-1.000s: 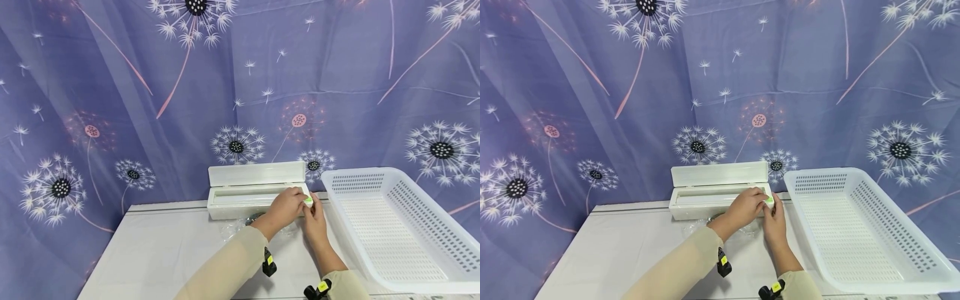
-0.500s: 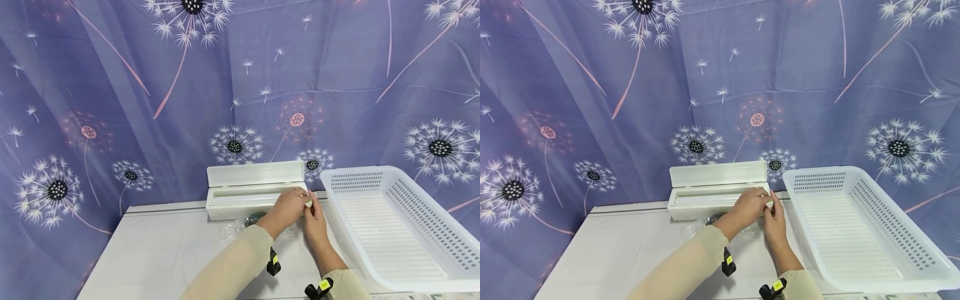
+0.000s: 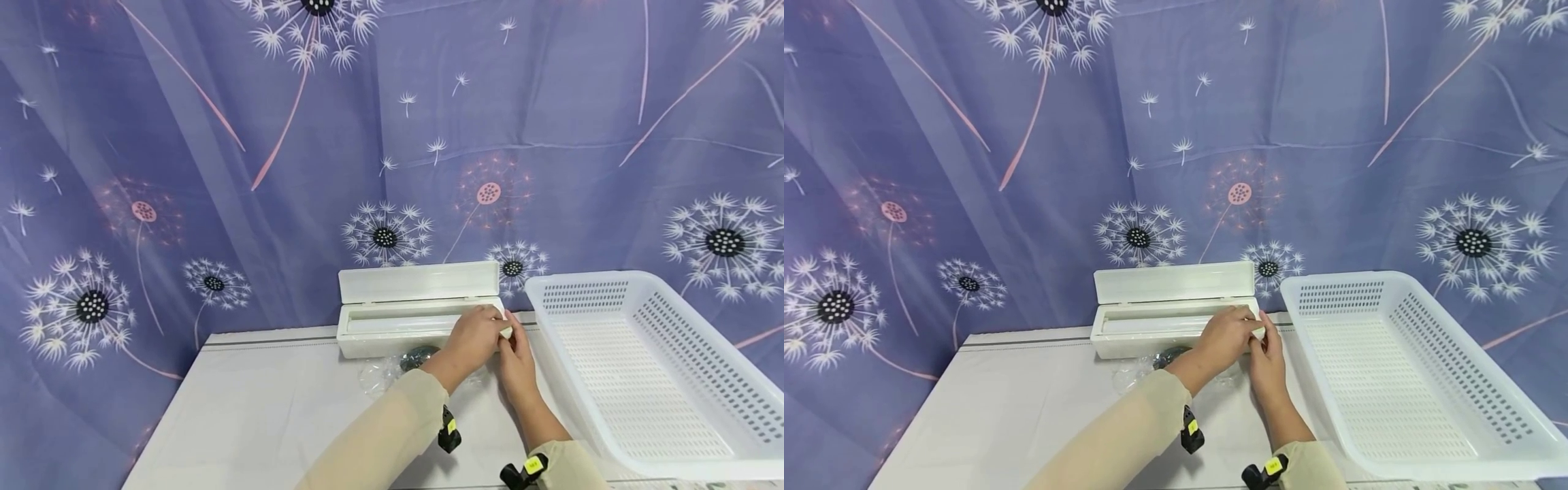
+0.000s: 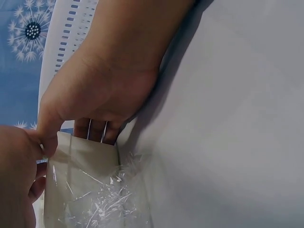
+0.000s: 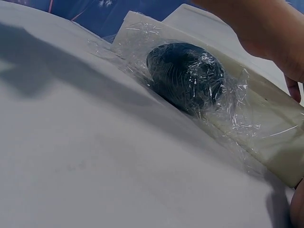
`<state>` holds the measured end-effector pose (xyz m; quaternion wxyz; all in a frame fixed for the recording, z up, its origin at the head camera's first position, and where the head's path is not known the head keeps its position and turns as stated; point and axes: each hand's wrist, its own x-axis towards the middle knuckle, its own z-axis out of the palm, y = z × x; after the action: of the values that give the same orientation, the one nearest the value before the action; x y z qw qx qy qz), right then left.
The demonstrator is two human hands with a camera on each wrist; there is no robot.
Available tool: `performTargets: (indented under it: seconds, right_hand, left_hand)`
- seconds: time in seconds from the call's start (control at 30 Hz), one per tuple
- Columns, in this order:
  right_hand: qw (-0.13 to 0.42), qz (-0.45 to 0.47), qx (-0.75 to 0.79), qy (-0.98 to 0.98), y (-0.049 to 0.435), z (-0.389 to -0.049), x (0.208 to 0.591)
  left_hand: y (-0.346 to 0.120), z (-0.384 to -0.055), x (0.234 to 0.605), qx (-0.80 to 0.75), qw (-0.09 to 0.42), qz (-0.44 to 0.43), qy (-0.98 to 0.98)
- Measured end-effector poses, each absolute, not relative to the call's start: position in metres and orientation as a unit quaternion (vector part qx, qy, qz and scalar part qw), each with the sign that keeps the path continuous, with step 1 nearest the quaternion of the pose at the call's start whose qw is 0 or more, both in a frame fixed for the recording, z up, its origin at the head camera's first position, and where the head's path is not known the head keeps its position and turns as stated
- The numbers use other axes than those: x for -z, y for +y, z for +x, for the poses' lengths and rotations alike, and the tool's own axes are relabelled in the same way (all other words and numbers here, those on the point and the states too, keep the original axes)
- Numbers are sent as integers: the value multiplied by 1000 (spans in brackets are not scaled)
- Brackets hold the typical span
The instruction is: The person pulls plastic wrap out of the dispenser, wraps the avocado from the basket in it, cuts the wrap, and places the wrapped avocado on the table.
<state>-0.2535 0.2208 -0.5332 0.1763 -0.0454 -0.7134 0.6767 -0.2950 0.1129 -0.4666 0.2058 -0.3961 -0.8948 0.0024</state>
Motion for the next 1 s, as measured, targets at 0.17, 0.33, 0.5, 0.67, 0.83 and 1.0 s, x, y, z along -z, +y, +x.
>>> performTargets:
  seconds: [0.17, 0.33, 0.5, 0.67, 0.83, 1.0]
  right_hand:
    - [171, -49, -686, -705, 222, -253, 536]
    - [187, -21, -692, -697, 222, -254, 539]
    - [220, 15, -701, -679, 221, -254, 544]
    - [201, -12, -691, -694, 221, -254, 543]
    - [179, -37, -689, -701, 221, -256, 539]
    - [176, -37, -689, -703, 221, -254, 536]
  left_hand:
    - [112, -293, 467, 9, 206, -399, -893]
    - [110, -292, 465, 17, 205, -397, -895]
    - [110, -291, 464, 5, 193, -394, -899]
    - [109, -292, 464, 0, 192, -396, -898]
    - [108, -293, 463, 1, 200, -400, -894]
    - [108, -294, 463, -4, 205, -403, -892]
